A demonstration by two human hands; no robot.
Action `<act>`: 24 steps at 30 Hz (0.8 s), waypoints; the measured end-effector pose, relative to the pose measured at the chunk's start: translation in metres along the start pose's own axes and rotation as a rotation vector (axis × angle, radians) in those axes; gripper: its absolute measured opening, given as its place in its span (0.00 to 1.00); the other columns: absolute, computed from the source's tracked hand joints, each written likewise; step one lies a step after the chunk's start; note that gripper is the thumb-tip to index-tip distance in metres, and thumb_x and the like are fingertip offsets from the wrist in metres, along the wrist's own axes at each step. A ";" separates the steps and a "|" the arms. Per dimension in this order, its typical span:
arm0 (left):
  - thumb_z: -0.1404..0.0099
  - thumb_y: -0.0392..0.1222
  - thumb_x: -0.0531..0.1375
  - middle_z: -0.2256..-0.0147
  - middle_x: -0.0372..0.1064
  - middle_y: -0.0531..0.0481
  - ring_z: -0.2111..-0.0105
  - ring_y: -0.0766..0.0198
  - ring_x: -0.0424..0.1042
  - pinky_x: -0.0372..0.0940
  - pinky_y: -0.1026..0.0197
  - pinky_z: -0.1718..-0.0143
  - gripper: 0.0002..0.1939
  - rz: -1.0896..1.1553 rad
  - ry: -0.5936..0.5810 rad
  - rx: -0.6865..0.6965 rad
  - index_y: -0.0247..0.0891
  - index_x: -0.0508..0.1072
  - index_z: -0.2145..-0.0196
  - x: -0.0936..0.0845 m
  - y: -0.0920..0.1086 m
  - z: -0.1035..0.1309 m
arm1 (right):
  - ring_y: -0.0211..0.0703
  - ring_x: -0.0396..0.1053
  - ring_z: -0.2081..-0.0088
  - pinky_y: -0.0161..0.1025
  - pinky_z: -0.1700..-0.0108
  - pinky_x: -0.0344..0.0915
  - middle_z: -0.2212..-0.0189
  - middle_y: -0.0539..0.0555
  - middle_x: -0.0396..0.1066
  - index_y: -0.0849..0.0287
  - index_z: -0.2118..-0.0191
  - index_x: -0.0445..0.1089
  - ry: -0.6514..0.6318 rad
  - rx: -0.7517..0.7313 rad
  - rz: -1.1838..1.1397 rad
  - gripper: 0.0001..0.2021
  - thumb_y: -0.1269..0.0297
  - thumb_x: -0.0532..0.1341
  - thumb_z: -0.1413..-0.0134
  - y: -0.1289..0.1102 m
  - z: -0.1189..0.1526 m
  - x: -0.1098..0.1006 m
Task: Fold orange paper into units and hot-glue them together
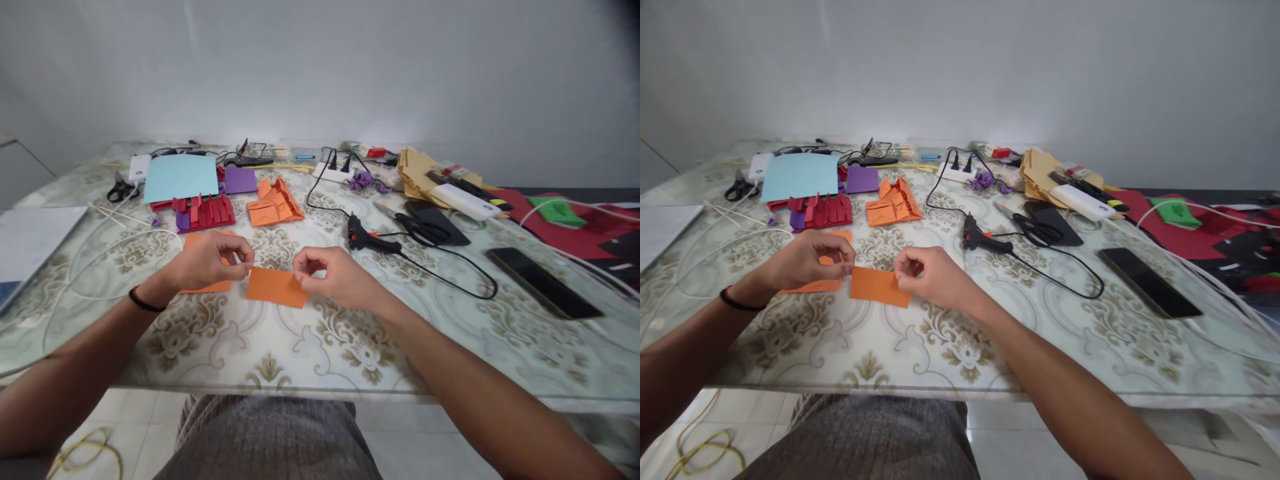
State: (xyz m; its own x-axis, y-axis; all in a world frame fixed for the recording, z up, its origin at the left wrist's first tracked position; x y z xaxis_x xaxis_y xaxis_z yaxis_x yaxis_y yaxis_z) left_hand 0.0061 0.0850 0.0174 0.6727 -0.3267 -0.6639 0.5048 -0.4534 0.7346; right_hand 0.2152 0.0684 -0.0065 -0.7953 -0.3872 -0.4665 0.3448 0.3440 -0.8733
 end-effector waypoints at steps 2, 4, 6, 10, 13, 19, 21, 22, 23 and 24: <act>0.42 0.38 0.65 0.73 0.75 0.53 0.73 0.68 0.72 0.68 0.68 0.69 0.03 0.001 -0.012 0.000 0.36 0.77 0.72 -0.004 -0.002 0.000 | 0.38 0.67 0.70 0.37 0.63 0.65 0.72 0.49 0.72 0.58 0.71 0.70 -0.008 0.003 -0.001 0.01 0.70 0.62 0.52 0.001 0.000 0.000; 0.42 0.38 0.65 0.73 0.75 0.52 0.72 0.67 0.73 0.68 0.68 0.69 0.03 0.020 -0.012 -0.010 0.36 0.76 0.72 -0.008 -0.003 -0.001 | 0.38 0.67 0.70 0.37 0.63 0.65 0.72 0.49 0.72 0.58 0.71 0.70 -0.006 0.006 0.003 0.01 0.70 0.62 0.52 0.002 0.000 -0.001; 0.39 0.40 0.65 0.72 0.75 0.52 0.72 0.66 0.73 0.69 0.66 0.68 0.06 0.050 0.043 -0.021 0.36 0.75 0.72 -0.013 -0.003 -0.001 | 0.39 0.67 0.70 0.37 0.63 0.65 0.72 0.49 0.72 0.58 0.71 0.70 0.002 0.013 0.010 0.01 0.70 0.62 0.52 0.002 0.000 -0.002; 0.32 0.47 0.63 0.64 0.79 0.47 0.64 0.62 0.77 0.70 0.63 0.62 0.11 -0.024 0.155 0.047 0.37 0.80 0.64 -0.007 0.009 0.002 | 0.39 0.67 0.69 0.37 0.63 0.65 0.72 0.49 0.74 0.59 0.71 0.71 -0.009 0.000 0.051 0.01 0.71 0.62 0.52 -0.002 0.000 0.001; 0.33 0.47 0.66 0.63 0.81 0.48 0.65 0.63 0.77 0.70 0.63 0.62 0.11 -0.102 0.039 0.136 0.38 0.81 0.59 0.020 0.024 0.005 | 0.38 0.68 0.69 0.37 0.63 0.65 0.72 0.49 0.73 0.58 0.71 0.71 -0.023 -0.042 0.067 0.03 0.72 0.62 0.52 -0.009 0.001 0.008; 0.30 0.42 0.62 0.67 0.82 0.50 0.70 0.65 0.76 0.67 0.64 0.66 0.09 -0.065 -0.011 0.155 0.39 0.83 0.64 0.038 0.030 0.009 | 0.38 0.68 0.69 0.37 0.63 0.65 0.72 0.48 0.73 0.58 0.71 0.71 -0.036 -0.058 0.035 0.03 0.72 0.62 0.50 -0.015 0.005 0.013; 0.30 0.43 0.63 0.67 0.82 0.50 0.70 0.65 0.76 0.67 0.64 0.67 0.09 -0.042 -0.017 0.134 0.39 0.83 0.65 0.032 0.026 0.009 | 0.38 0.68 0.68 0.37 0.62 0.65 0.72 0.48 0.73 0.58 0.71 0.70 -0.037 -0.073 0.023 0.03 0.72 0.62 0.49 -0.014 0.004 0.011; 0.30 0.43 0.63 0.68 0.82 0.50 0.70 0.65 0.76 0.67 0.64 0.67 0.10 -0.032 -0.020 0.124 0.39 0.83 0.65 0.027 0.024 0.008 | 0.38 0.68 0.68 0.36 0.61 0.65 0.71 0.48 0.73 0.58 0.71 0.70 -0.033 -0.081 0.019 0.03 0.72 0.61 0.49 -0.013 0.004 0.008; 0.31 0.44 0.63 0.68 0.81 0.50 0.70 0.64 0.76 0.67 0.64 0.67 0.10 -0.021 -0.017 0.112 0.39 0.83 0.66 0.023 0.022 0.008 | 0.38 0.68 0.68 0.36 0.61 0.66 0.71 0.48 0.73 0.58 0.71 0.70 -0.023 -0.089 0.018 0.03 0.72 0.61 0.50 -0.012 0.003 0.005; 0.31 0.45 0.63 0.69 0.81 0.50 0.70 0.64 0.75 0.67 0.64 0.68 0.11 -0.009 -0.007 0.096 0.38 0.83 0.67 0.017 0.020 0.007 | 0.38 0.68 0.68 0.37 0.61 0.66 0.71 0.48 0.73 0.58 0.71 0.70 -0.009 -0.095 0.025 0.03 0.73 0.61 0.50 -0.010 0.002 0.001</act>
State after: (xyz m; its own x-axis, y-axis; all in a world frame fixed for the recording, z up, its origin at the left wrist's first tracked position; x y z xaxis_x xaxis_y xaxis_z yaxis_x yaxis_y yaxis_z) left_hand 0.0240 0.0642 0.0198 0.6643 -0.3283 -0.6716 0.4563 -0.5336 0.7121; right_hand 0.2120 0.0627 0.0018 -0.7823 -0.3855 -0.4893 0.3150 0.4330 -0.8446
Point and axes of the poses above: each hand's wrist, its own z-axis away from the middle knuckle, its own x-axis out of the palm, y = z × x, the point moved 6 cm from there along -z, towards the middle knuckle
